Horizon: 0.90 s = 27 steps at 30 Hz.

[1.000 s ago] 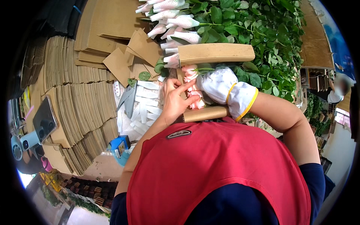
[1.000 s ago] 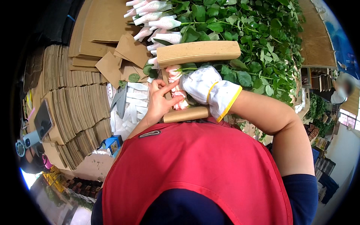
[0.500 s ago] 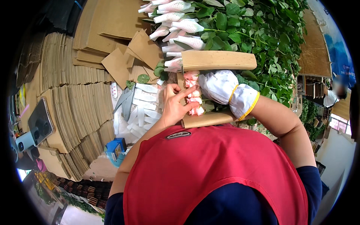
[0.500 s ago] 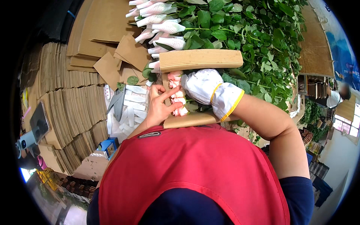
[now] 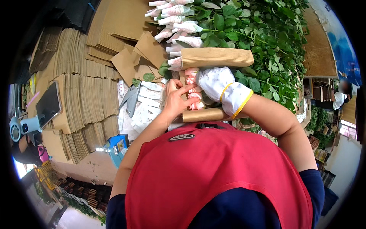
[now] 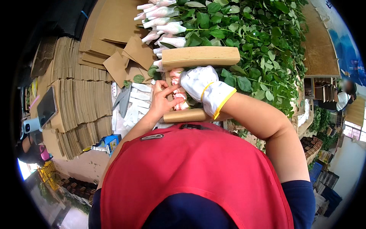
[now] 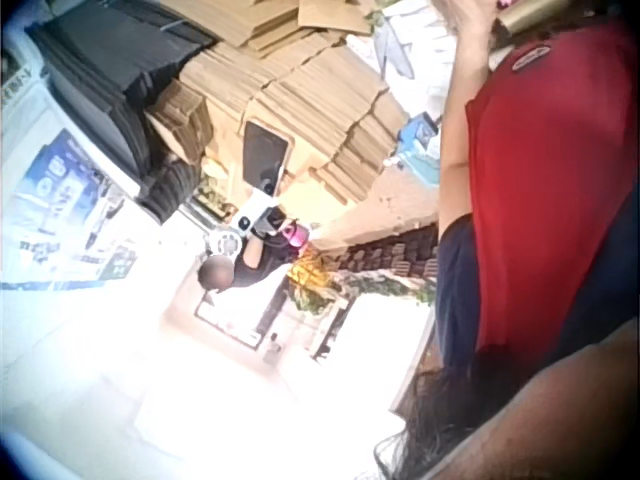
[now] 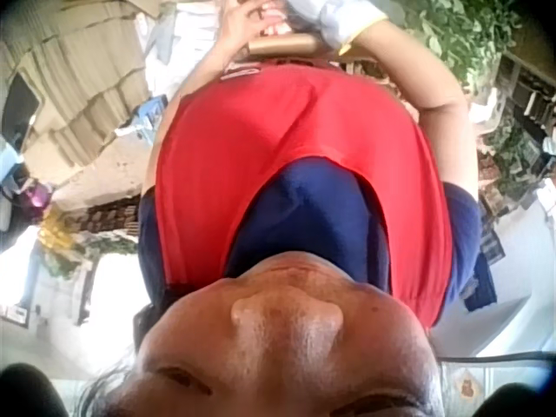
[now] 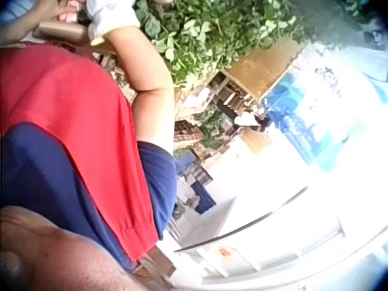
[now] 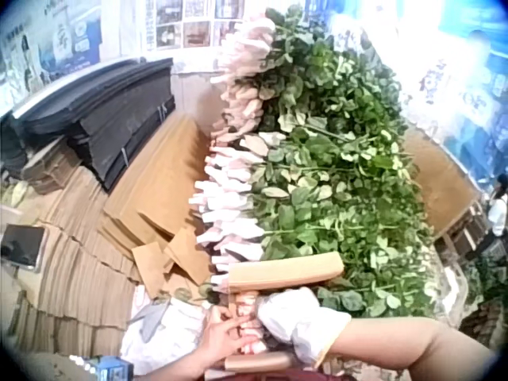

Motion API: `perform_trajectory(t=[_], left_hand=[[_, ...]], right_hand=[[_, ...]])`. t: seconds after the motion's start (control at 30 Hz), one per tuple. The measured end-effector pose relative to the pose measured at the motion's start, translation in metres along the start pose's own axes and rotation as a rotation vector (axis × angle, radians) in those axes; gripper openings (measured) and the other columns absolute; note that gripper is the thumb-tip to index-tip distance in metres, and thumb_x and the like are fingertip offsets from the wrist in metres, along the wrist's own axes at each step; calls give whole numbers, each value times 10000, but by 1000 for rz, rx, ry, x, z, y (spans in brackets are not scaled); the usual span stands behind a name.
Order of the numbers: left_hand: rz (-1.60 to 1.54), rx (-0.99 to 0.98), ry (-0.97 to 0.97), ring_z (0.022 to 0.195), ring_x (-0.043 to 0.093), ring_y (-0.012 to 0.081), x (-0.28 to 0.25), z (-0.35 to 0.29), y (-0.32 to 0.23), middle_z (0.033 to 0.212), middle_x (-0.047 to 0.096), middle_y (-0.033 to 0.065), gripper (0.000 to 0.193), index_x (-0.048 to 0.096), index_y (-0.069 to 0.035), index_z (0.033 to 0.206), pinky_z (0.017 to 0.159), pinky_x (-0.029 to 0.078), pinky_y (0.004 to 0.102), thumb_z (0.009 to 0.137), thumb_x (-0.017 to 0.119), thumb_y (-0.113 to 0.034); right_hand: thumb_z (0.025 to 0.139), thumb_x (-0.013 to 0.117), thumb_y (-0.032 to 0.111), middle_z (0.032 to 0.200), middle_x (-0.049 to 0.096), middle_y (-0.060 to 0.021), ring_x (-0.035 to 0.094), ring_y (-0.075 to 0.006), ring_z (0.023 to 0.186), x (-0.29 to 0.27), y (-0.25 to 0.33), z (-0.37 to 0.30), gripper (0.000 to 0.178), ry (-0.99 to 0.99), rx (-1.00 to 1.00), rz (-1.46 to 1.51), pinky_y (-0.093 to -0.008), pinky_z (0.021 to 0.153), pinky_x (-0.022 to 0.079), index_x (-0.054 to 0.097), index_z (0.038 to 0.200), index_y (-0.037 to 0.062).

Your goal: The person arranges pink roses with green leaves into a cardboard packaging tray. They place the flowers one by one into the slots of the tray, ensuring the stems are aligned and the blooms are protected by white foam tips. The person works continuously to fill the tray with the flowers.

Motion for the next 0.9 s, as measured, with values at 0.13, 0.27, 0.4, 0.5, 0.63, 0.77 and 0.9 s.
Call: perform_trajectory(t=[0.13,0.27,0.4,0.5,0.63,0.77,0.9], left_hand=[[-15,-36,5,962,459,240,-2,-2,2,967,445,56,595,759,-229,1188,905,424,351,614,918,-224],[-62,-67,58,962,463,231,0,-1,0,978,437,59,564,752,-247,1201,931,426,341,661,878,-141],[-53,-37,60,985,472,230,2,-1,5,993,440,64,556,742,-260,1222,948,420,336,711,775,-43],[2,2,67,968,479,229,1,-1,5,990,438,63,584,735,-276,1238,941,424,331,703,776,-45],[-23,-12,31,962,480,228,9,-3,10,977,438,57,598,733,-318,1233,921,431,344,682,819,-103],[2,-20,-7,949,489,244,8,-4,11,973,445,63,572,735,-353,1219,891,453,348,690,854,-169],[-6,10,-34,934,478,233,9,-1,10,961,433,57,578,732,-351,1226,892,452,337,685,887,-219]], right_hand=[[774,679,250,828,733,-162,732,-307,791,-56,10,-10,204,262,9,6,-434,689,578,740,849,71],[934,538,529,962,732,-183,701,-382,927,-16,15,-4,481,714,-35,206,-421,834,558,753,1007,105],[879,576,602,1068,727,-118,689,-331,962,-15,28,6,495,747,8,131,-391,864,543,729,1074,173],[856,608,602,1051,737,-111,692,-335,968,1,24,7,492,659,44,181,-380,869,541,733,1067,175],[832,630,624,1041,739,-138,702,-346,975,-20,22,-8,518,578,143,266,-416,872,544,751,1042,167],[844,646,514,931,745,-159,722,-329,873,-72,14,-28,426,264,294,464,-431,798,565,775,991,136],[819,685,459,943,741,-173,718,-346,869,-52,17,-11,374,482,198,279,-443,774,562,769,983,133]])
Point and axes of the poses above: each hand's wrist, its own z-axis towards the middle knuckle, its own x-axis out of the palm, y = z × x, the point moved 2 cm from there along z, towards the middle knuckle
